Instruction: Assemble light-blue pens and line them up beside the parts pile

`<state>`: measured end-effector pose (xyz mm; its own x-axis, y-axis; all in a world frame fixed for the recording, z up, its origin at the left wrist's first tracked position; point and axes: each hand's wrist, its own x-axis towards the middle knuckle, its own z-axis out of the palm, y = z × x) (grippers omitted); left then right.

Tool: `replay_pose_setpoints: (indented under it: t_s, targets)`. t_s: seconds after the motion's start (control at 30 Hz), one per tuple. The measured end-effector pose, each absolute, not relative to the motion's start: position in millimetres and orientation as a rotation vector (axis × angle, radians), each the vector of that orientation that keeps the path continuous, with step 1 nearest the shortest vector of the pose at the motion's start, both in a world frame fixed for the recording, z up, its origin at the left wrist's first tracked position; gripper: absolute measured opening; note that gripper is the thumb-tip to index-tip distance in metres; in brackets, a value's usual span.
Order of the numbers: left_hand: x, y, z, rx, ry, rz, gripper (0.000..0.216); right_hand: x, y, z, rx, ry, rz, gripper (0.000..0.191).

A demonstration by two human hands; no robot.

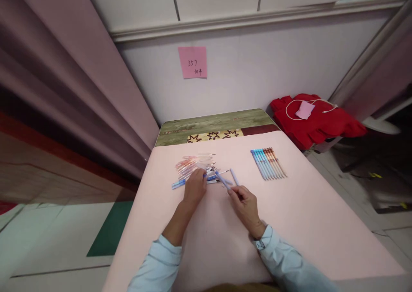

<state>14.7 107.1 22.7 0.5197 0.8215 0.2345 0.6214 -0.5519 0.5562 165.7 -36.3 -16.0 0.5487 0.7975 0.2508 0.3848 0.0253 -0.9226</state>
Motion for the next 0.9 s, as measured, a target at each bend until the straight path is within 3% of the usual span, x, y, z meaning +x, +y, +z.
replay_pose_setpoints:
  t_s: [0.13, 0.33, 0.9]
  targets:
    - [10.9, 89.1, 35.4, 1.782, 1.115, 0.964, 0.01, 165.8, -42.0, -13.9, -1.533, -1.017, 0.446, 0.025]
    - [1.2, 52.3, 54.3, 0.885, 0.951, 0.951, 0.019, 165.0, -62.6, 10.2, -1.522, -1.159, 0.447, 0.02]
    - [-10.5, 40.2, 64.3, 0.884, 0.925, 1.013, 0.018, 156.4, -79.0, 32.8, -1.619, -1.333, 0.361, 0.019]
